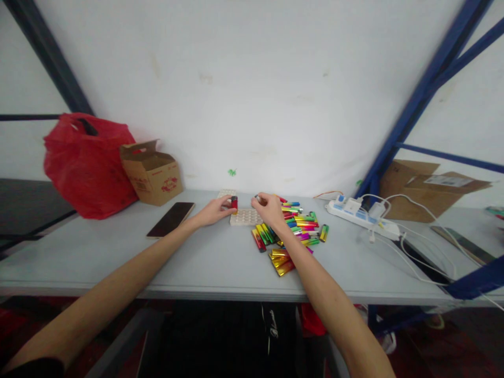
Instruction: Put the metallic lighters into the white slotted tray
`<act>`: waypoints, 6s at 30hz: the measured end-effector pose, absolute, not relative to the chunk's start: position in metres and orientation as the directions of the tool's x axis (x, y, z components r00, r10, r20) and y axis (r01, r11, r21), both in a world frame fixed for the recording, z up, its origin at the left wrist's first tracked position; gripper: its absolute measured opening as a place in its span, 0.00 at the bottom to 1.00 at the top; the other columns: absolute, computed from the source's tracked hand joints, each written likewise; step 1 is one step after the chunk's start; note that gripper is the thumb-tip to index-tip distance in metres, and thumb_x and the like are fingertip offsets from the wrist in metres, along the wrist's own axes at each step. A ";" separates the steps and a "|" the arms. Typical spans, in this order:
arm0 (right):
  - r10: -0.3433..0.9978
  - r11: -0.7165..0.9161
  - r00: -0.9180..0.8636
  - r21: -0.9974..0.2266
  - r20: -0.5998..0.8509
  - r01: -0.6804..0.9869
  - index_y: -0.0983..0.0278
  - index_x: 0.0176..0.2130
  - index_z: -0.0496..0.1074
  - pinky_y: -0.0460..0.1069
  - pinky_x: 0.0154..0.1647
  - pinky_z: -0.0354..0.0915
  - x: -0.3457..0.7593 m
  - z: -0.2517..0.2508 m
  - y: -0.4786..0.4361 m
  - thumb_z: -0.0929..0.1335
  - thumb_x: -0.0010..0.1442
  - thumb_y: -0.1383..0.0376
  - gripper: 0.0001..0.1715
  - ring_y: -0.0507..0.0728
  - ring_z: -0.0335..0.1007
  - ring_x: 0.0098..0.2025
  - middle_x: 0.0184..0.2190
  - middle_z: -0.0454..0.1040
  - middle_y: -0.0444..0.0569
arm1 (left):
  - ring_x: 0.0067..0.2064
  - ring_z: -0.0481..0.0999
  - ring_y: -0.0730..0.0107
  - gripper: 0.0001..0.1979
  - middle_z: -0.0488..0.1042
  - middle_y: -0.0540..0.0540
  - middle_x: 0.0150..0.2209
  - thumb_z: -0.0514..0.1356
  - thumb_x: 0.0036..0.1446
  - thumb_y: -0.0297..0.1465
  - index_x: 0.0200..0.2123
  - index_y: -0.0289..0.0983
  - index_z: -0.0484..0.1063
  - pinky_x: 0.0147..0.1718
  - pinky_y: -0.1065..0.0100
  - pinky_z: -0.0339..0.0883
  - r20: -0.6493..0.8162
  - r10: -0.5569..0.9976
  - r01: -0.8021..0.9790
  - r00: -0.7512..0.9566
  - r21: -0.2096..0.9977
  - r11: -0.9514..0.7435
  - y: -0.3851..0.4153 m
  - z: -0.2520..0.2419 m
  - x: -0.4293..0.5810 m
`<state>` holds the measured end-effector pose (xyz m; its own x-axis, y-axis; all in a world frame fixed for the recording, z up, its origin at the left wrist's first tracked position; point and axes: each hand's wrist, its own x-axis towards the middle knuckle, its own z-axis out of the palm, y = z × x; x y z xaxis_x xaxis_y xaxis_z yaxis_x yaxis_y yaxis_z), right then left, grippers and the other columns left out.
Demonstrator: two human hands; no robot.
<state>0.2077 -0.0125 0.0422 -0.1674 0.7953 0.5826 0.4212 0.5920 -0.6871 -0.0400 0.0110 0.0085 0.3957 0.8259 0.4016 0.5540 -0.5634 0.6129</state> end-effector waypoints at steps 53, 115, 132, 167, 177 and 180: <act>0.827 0.561 -0.235 -0.777 0.511 0.285 0.63 0.39 0.74 0.46 0.30 0.65 0.212 0.034 0.000 0.64 0.66 0.48 0.22 0.51 0.70 0.25 0.28 0.77 0.46 | 0.35 0.79 0.69 0.19 0.78 0.46 0.36 0.67 0.51 0.40 0.42 0.37 0.69 0.35 0.68 0.73 0.559 0.813 0.315 0.162 0.751 -0.580 -0.008 0.042 -0.030; 0.908 0.353 -0.329 -0.053 0.259 0.934 0.66 0.42 0.78 0.51 0.49 0.64 0.229 0.029 0.007 0.62 0.69 0.66 0.15 0.62 0.75 0.48 0.44 0.79 0.59 | 0.43 0.81 0.59 0.32 0.80 0.42 0.41 0.68 0.54 0.41 0.60 0.37 0.67 0.45 0.59 0.76 0.451 0.800 0.560 0.396 0.572 -0.600 0.002 0.019 -0.040; 0.808 0.504 -0.092 -0.601 0.582 0.620 0.63 0.42 0.76 0.48 0.36 0.61 0.218 0.045 -0.006 0.64 0.67 0.52 0.20 0.55 0.71 0.31 0.30 0.78 0.47 | 0.37 0.78 0.66 0.24 0.79 0.44 0.41 0.60 0.61 0.44 0.56 0.38 0.69 0.37 0.66 0.74 0.592 0.762 0.597 0.261 0.521 -0.610 -0.011 0.041 -0.036; 0.970 0.062 -0.234 -0.998 0.061 -0.002 0.60 0.22 0.56 0.45 0.15 0.37 0.192 0.041 -0.016 0.61 0.62 0.43 0.29 0.47 0.37 0.15 0.15 0.46 0.37 | 0.28 0.74 0.70 0.14 0.77 0.50 0.30 0.55 0.64 0.38 0.47 0.38 0.73 0.32 0.69 0.68 0.626 0.728 0.636 0.280 0.447 -0.629 -0.015 0.043 -0.035; 0.920 0.080 -0.377 -0.994 0.102 -0.073 0.62 0.27 0.64 0.44 0.17 0.39 0.191 0.042 -0.019 0.62 0.59 0.36 0.33 0.46 0.40 0.15 0.17 0.49 0.35 | 0.26 0.71 0.73 0.11 0.75 0.51 0.26 0.56 0.63 0.36 0.41 0.38 0.76 0.29 0.72 0.64 0.664 0.702 0.665 0.259 0.404 -0.628 -0.016 0.045 -0.034; 0.928 0.084 -0.362 -0.996 0.089 -0.030 0.61 0.23 0.60 0.44 0.17 0.37 0.192 0.040 -0.017 0.62 0.61 0.41 0.30 0.46 0.38 0.15 0.16 0.47 0.36 | 0.26 0.71 0.72 0.12 0.75 0.50 0.26 0.56 0.64 0.36 0.39 0.37 0.76 0.29 0.71 0.64 0.655 0.705 0.661 0.272 0.406 -0.632 -0.016 0.045 -0.033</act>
